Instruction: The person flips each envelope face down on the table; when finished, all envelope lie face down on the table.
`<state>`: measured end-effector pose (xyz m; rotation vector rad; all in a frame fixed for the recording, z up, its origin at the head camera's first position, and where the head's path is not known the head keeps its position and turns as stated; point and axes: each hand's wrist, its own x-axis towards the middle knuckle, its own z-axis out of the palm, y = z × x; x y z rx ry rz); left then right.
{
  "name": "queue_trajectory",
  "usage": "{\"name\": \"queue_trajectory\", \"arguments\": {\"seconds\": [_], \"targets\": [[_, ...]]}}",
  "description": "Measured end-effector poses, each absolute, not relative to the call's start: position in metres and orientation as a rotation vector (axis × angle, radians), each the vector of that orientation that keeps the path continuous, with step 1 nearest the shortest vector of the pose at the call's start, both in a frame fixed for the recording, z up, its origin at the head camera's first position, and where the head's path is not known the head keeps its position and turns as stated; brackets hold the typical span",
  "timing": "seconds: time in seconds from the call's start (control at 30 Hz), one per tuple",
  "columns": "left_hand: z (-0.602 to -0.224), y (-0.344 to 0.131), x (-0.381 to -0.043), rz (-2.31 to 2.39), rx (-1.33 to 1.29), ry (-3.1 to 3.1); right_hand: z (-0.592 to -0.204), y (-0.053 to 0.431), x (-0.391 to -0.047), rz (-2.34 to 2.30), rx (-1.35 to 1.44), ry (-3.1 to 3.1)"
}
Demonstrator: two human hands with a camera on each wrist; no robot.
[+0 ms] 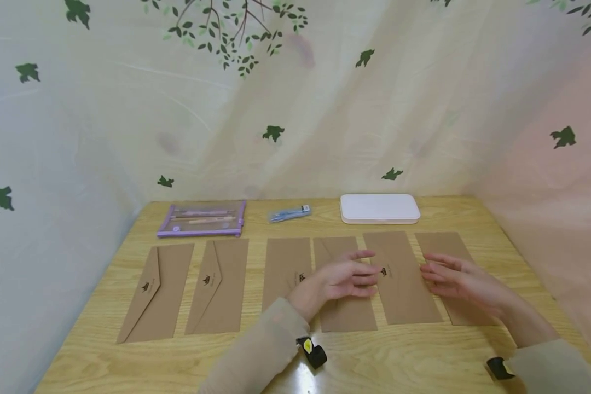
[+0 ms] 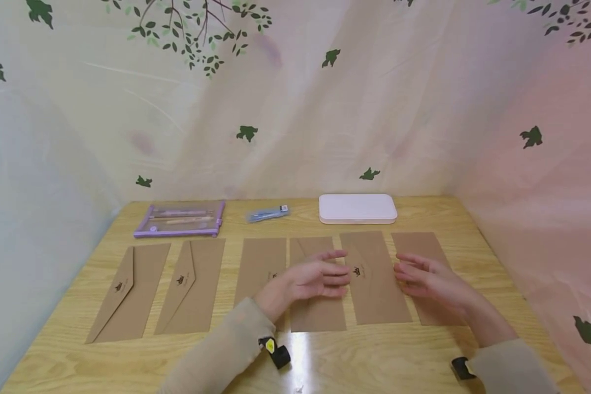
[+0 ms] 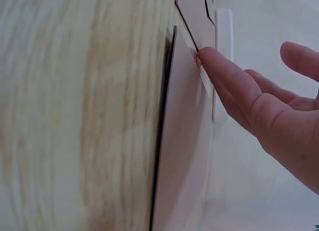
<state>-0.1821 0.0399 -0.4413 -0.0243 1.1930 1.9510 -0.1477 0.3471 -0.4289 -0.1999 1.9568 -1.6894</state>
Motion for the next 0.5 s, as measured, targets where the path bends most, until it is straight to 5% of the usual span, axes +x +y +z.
{"name": "queue_trajectory", "arguments": {"seconds": [0.5], "targets": [[-0.4358, 0.0402, -0.1837, 2.001, -0.022, 1.126, -0.4253, 0.3388, -0.1464, -1.662, -0.232, 1.965]]}}
